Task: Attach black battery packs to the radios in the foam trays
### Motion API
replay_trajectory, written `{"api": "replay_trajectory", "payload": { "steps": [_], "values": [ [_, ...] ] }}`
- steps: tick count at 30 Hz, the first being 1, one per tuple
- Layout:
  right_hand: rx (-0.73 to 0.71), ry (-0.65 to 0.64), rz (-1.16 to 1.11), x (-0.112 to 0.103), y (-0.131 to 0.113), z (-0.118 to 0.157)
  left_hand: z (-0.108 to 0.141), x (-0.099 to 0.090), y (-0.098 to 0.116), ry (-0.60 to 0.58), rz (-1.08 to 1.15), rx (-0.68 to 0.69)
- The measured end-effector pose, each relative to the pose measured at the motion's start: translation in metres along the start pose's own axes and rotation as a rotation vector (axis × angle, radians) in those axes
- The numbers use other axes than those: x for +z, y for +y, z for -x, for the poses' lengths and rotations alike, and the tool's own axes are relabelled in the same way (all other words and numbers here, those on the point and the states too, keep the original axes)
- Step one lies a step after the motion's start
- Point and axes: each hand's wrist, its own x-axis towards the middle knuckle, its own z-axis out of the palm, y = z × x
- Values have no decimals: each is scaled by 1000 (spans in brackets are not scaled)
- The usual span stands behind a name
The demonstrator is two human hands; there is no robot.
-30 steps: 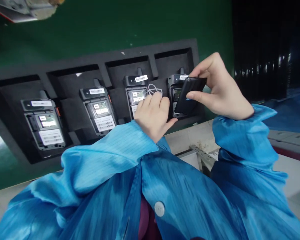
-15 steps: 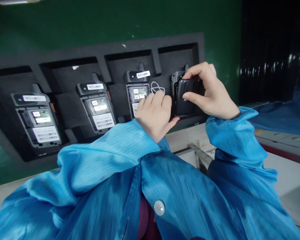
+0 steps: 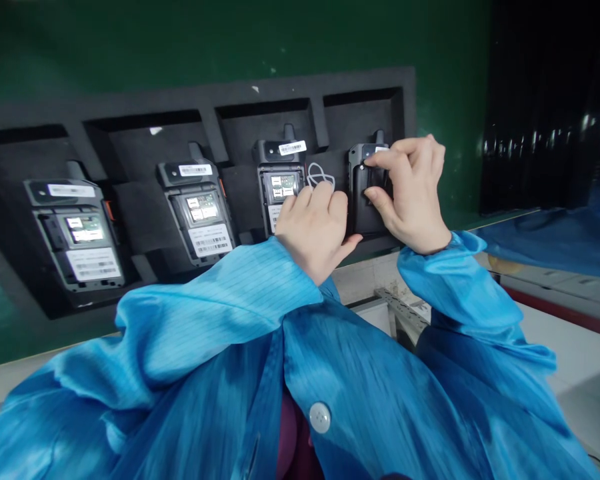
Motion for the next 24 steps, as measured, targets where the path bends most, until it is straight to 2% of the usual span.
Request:
{"api": "replay_trajectory", "payload": {
  "steps": [8,12,15,17,22,24],
  "values": [
    [36,19,74,1,-9,5,3,-2,0,0,3,21],
    [95,-105,121,-3,-7,0,2,-11,1,-42,-21,36],
    [142,-173,125,-4,0,-4,-4,-17,1,-119,-43,45],
    [176,-139,102,-3,3,-3,-7,-19,1,-174,-57,48],
    [201,123,76,-3,-13,20,-9,-17,-1,-196,-81,60],
    [169,128,110,-7,-23,29,-8,-16,-2,-182,-78,70]
  ]
}}
